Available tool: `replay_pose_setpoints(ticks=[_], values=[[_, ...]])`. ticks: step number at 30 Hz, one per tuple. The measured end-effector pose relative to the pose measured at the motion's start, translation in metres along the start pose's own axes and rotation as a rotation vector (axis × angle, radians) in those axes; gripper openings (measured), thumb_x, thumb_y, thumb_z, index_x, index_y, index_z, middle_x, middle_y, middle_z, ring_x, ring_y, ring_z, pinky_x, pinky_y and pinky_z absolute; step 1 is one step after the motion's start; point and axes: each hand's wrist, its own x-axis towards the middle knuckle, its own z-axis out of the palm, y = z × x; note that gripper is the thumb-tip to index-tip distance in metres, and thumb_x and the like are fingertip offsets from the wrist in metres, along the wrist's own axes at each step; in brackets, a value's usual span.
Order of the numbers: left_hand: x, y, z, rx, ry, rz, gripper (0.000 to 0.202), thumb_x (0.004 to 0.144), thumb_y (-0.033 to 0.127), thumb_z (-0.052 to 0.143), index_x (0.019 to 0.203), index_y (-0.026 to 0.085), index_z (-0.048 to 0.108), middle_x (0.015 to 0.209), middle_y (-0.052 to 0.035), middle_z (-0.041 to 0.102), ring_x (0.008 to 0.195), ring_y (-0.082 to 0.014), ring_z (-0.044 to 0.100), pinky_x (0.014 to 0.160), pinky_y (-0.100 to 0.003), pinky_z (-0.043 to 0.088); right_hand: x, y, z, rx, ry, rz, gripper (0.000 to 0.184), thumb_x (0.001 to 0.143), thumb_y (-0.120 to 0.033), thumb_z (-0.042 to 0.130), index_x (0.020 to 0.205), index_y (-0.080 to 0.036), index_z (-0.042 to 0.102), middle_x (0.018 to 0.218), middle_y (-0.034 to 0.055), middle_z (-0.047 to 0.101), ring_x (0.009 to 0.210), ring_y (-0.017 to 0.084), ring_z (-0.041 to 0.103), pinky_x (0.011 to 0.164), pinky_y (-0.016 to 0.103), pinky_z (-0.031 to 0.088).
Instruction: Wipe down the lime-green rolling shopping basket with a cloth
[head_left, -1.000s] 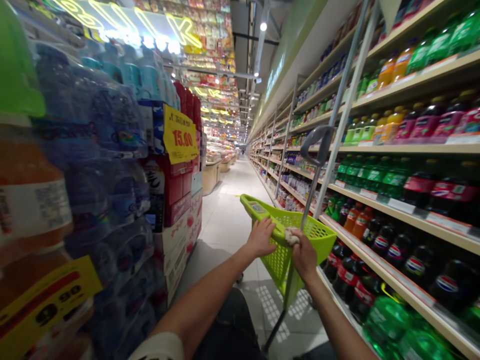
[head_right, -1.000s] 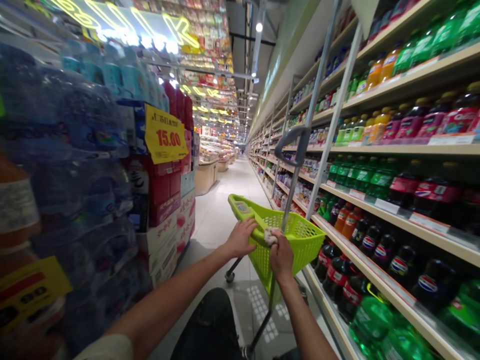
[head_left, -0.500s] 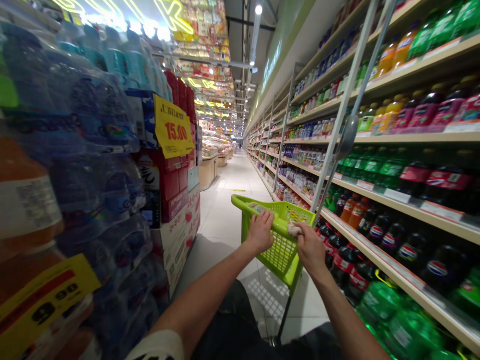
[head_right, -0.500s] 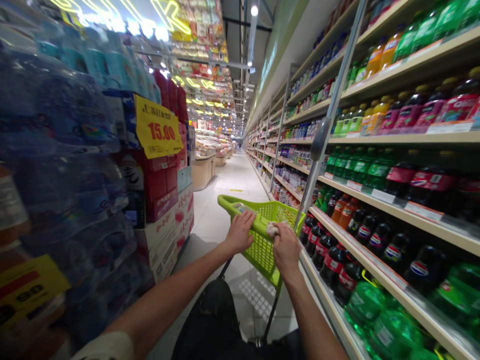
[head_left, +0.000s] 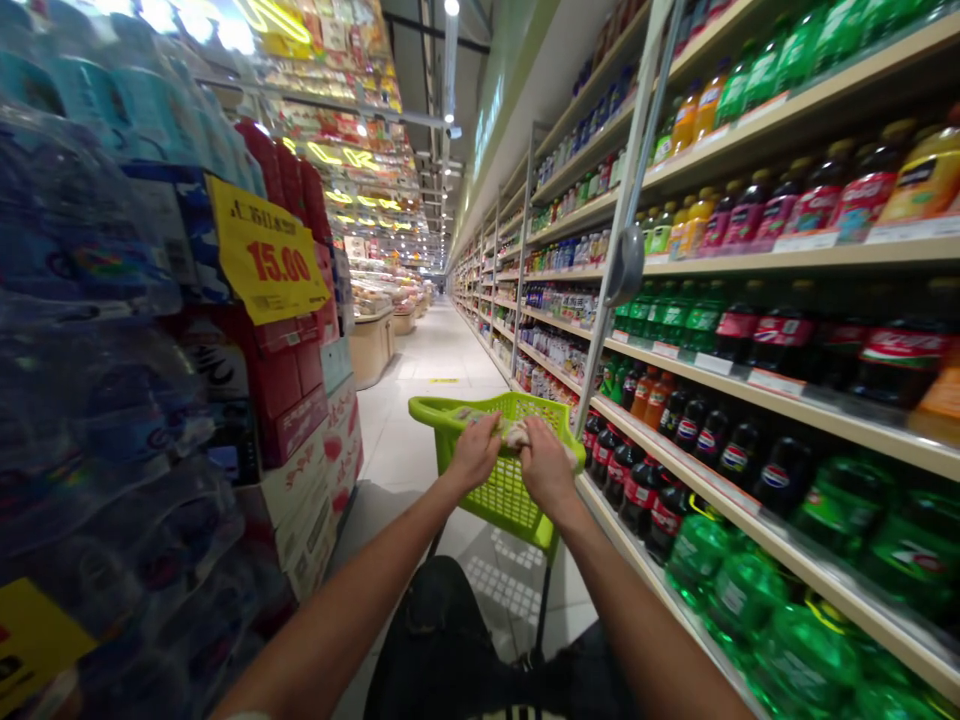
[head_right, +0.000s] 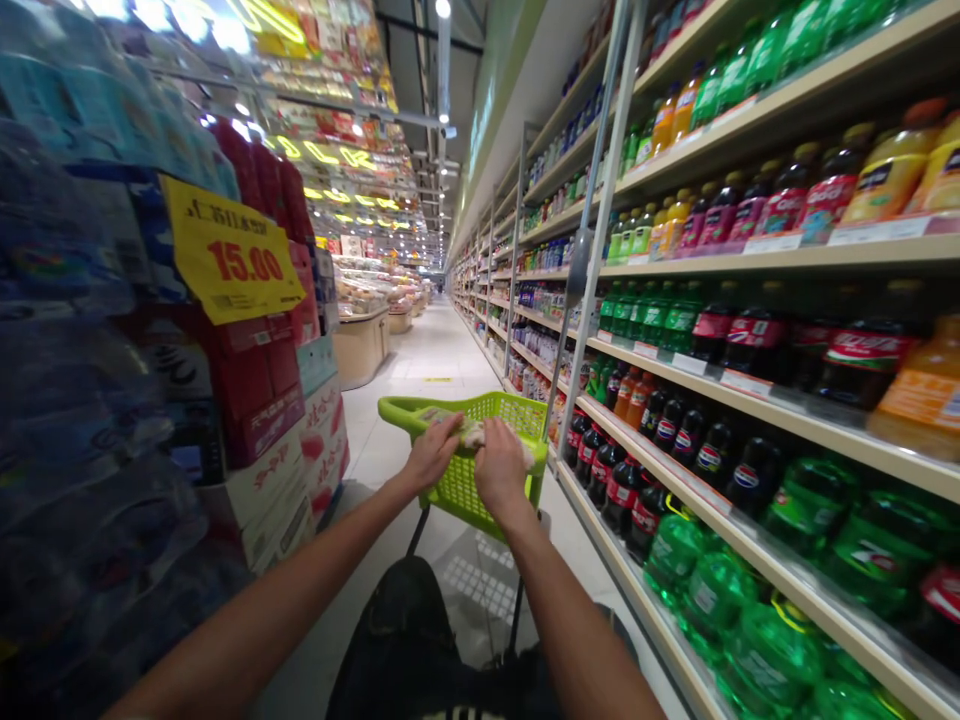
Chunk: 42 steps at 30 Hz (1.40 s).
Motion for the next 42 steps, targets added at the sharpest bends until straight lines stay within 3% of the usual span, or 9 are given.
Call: replay_pose_setpoints(ticks=[4,8,12,15,21,27,30,36,42], values=[[0.002,0.020,-0.001,-0.138,0.078,0.065,0.041,0.085,0.025,0.030,0.123,0.016,0.041,0.126,-0.0070,0.048,0.117,-0.0177,0.042,0.100,-0.037,0.030,0.012,-0.013,0.023,0.299,0.141,0.111,0.047,0.073,-0.016,0.038,0.120,-0.011,0.045,0.118,0.0124,0.052,0.114,0.022,0.044,0.097,0.040,0.034],[0.000,0.037,0.015,0.038,-0.033,0.234,0.034,0.086,0.032,0.032,0.113,0.021,0.050,0.118,-0.0036,0.055,0.113,-0.0178,0.044,0.102,-0.044,0.023,0.019,0.002,0.014,0.546,0.257,0.296,0.049,0.077,-0.019,0.032,0.125,-0.012,0.037,0.110,0.0120,0.056,0.097,0.019,0.056,0.080,0.033,0.046],[0.001,0.031,0.026,0.227,0.005,0.305,0.034,0.081,0.030,0.045,0.110,0.015,0.053,0.127,-0.0107,0.044,0.122,-0.0236,0.032,0.103,-0.042,0.022,0.008,0.021,-0.006,0.290,0.248,0.185,0.044,0.077,-0.019,0.034,0.120,-0.014,0.043,0.110,0.0103,0.056,0.096,0.019,0.055,0.085,0.036,0.041],[0.007,0.009,0.014,0.294,0.073,0.242,0.029,0.080,0.024,0.046,0.106,0.019,0.057,0.131,-0.0088,0.038,0.124,-0.0250,0.026,0.102,-0.040,0.025,-0.005,0.028,-0.011,0.035,0.131,0.053,0.040,0.080,-0.022,0.036,0.118,-0.014,0.046,0.105,0.0105,0.059,0.096,0.021,0.054,0.088,0.038,0.037],[0.017,-0.021,-0.014,0.376,0.124,0.013,0.030,0.081,0.021,0.040,0.106,0.017,0.057,0.108,-0.0067,0.055,0.102,-0.0198,0.046,0.093,-0.033,0.035,-0.009,0.023,-0.002,-0.120,0.083,0.012,0.039,0.085,-0.024,0.033,0.121,-0.015,0.044,0.096,0.0086,0.063,0.092,0.019,0.054,0.083,0.034,0.035],[0.007,0.025,0.029,0.271,0.053,0.402,0.028,0.085,0.025,0.037,0.105,0.018,0.056,0.104,-0.0050,0.059,0.102,-0.0175,0.048,0.097,-0.033,0.032,-0.002,0.025,-0.003,-0.110,0.104,0.075,0.040,0.087,-0.028,0.028,0.122,-0.016,0.043,0.098,0.0083,0.063,0.088,0.020,0.056,0.081,0.035,0.034],[0.007,0.020,0.030,0.255,0.013,0.522,0.029,0.085,0.024,0.037,0.109,0.017,0.054,0.108,-0.0057,0.058,0.106,-0.0176,0.047,0.100,-0.034,0.030,-0.003,0.035,-0.010,-0.080,0.121,0.072,0.041,0.087,-0.029,0.026,0.120,-0.015,0.045,0.095,0.0079,0.064,0.083,0.020,0.057,0.078,0.033,0.037],[0.017,-0.025,-0.006,0.282,0.140,0.194,0.029,0.084,0.022,0.037,0.107,0.016,0.054,0.110,-0.0066,0.058,0.104,-0.0187,0.049,0.095,-0.034,0.036,-0.005,0.038,-0.015,-0.005,0.196,0.064,0.042,0.086,-0.028,0.026,0.122,-0.016,0.043,0.095,0.0061,0.063,0.084,0.019,0.056,0.080,0.033,0.040],[0.011,0.032,0.034,0.288,-0.002,0.473,0.025,0.084,0.019,0.040,0.102,0.018,0.056,0.104,-0.0059,0.060,0.100,-0.0171,0.052,0.096,-0.034,0.035,-0.001,0.042,-0.009,0.000,0.227,0.092,0.044,0.086,-0.030,0.024,0.121,-0.014,0.044,0.091,0.0072,0.064,0.082,0.020,0.057,0.078,0.034,0.042]])
